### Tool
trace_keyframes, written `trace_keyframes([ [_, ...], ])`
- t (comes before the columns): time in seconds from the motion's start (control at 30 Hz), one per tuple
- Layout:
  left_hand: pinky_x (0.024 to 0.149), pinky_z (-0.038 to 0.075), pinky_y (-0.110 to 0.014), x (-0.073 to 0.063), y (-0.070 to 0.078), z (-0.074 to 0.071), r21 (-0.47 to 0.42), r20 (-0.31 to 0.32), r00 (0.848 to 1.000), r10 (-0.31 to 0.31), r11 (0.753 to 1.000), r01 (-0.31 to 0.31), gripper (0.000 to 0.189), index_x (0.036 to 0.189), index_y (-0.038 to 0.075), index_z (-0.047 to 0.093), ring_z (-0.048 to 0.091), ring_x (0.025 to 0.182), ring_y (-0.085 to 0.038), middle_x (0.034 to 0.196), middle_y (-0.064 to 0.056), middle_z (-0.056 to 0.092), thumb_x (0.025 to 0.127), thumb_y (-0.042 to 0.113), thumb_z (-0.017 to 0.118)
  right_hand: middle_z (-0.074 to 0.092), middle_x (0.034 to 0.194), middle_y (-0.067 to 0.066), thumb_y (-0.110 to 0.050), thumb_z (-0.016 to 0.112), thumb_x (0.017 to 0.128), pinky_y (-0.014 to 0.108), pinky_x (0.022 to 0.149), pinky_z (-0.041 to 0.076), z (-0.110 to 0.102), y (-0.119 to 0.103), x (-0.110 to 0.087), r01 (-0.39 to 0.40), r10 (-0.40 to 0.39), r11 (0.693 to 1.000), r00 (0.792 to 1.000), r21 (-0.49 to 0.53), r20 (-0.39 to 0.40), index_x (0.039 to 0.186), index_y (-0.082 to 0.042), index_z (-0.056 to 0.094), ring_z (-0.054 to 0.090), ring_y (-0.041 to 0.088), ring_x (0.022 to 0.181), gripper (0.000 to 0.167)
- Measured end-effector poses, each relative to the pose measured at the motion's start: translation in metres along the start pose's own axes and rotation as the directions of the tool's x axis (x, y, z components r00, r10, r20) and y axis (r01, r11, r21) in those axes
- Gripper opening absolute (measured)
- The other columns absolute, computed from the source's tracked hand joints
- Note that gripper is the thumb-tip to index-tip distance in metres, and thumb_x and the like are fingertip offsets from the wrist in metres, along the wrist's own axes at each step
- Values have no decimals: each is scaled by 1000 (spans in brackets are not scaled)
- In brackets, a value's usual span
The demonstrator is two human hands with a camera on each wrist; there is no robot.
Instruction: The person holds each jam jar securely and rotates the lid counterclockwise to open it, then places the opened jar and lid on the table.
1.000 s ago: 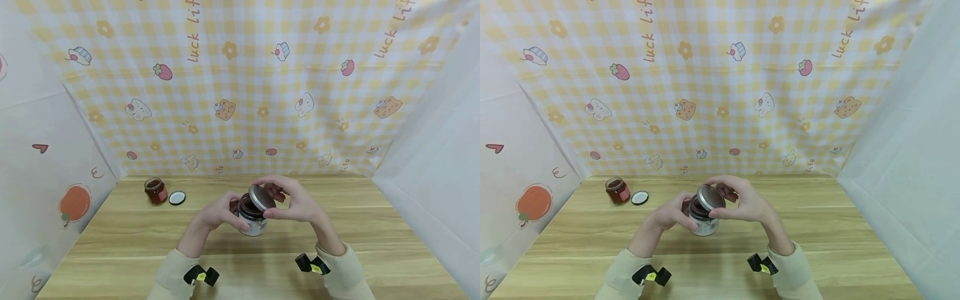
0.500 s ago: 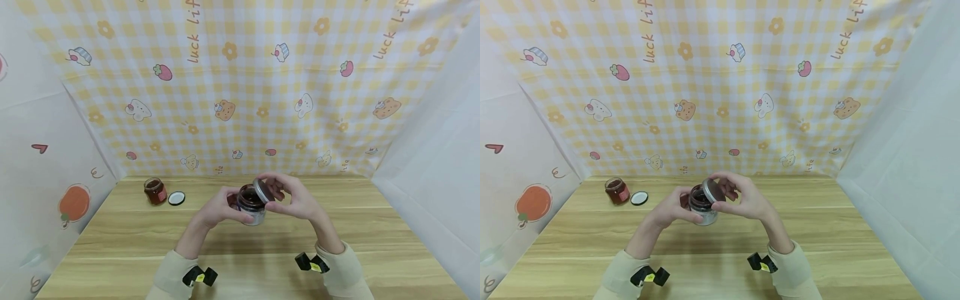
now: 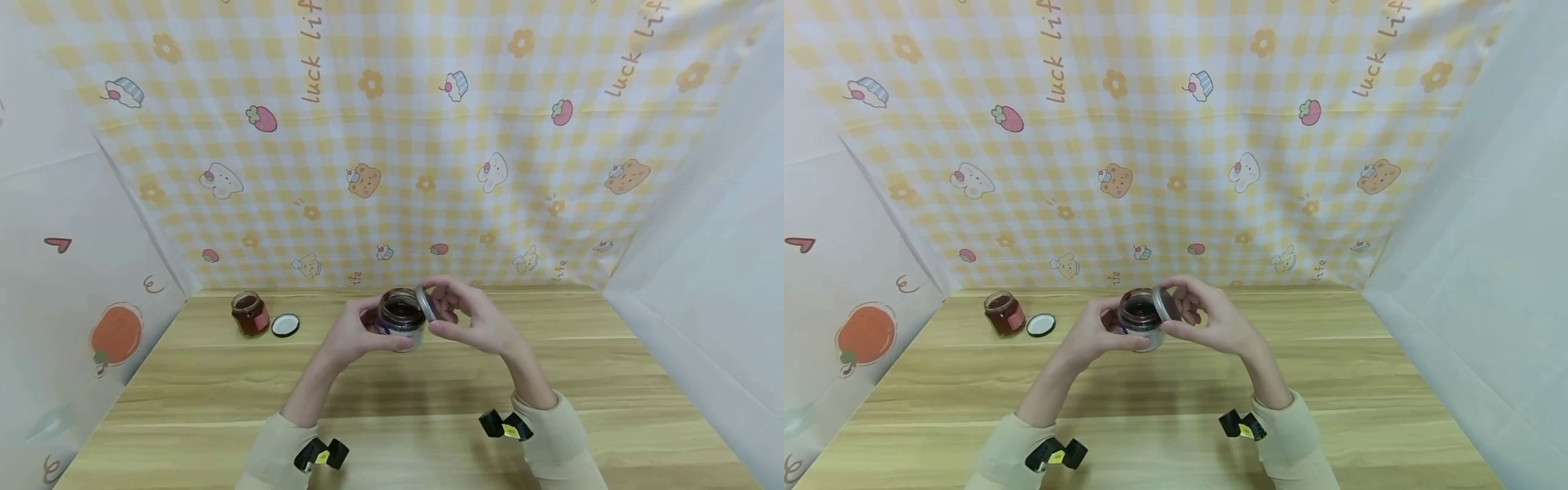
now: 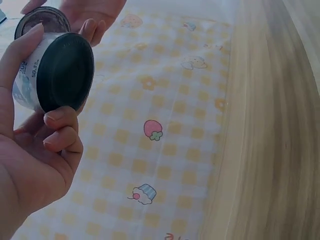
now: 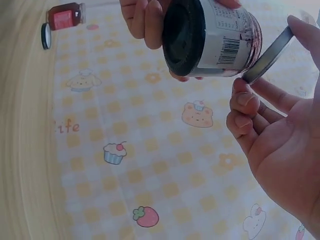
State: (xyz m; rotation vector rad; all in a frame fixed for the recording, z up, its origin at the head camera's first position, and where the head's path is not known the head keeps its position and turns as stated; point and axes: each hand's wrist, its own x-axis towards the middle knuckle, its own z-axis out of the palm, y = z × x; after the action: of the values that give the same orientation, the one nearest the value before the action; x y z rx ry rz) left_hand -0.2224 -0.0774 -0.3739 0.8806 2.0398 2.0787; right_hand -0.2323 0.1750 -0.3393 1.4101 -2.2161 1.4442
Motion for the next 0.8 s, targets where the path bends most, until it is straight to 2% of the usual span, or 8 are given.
trace_keyframes([
  [0.17,78,56,-33,-2,-2,-1,79,-71,997,4,997,1,50,121,7,71,68,93,-25,107,-9,73,75,10,90,57,90,5,-16,70,95,31,59,43,-1,3,0,-17,17,1000,1000,-12,-15,138,-6,51,50,16,69,47],
  [0.33,77,55,-32,-5,-4,-5,136,-130,991,-1,991,19,48,120,12,72,67,93,-25,107,-5,74,76,14,90,57,90,6,-8,69,93,26,63,45,0,6,0,-60,59,998,997,-4,-40,136,-5,50,53,16,71,47],
  [0.43,77,55,-32,-7,-5,-8,158,-155,988,-10,987,35,48,119,14,73,67,92,-25,108,-4,73,75,15,91,59,92,8,-5,69,92,26,66,49,1,7,1,-84,85,996,995,15,-57,134,-1,49,56,18,74,47],
  [0.6,75,55,-32,-10,-6,-11,191,-202,979,-1,981,41,50,121,13,72,66,92,-24,108,-4,73,75,18,91,63,95,10,-9,70,94,27,68,51,3,8,4,-124,126,992,989,38,-71,134,3,47,60,20,77,48],
  [0.8,74,54,-31,-12,-7,-16,211,-250,968,-8,976,62,50,119,16,72,67,92,-23,106,-3,73,74,22,92,64,94,9,-12,71,94,29,67,51,5,10,7,-154,155,988,985,24,-74,134,-1,48,60,21,76,48],
])
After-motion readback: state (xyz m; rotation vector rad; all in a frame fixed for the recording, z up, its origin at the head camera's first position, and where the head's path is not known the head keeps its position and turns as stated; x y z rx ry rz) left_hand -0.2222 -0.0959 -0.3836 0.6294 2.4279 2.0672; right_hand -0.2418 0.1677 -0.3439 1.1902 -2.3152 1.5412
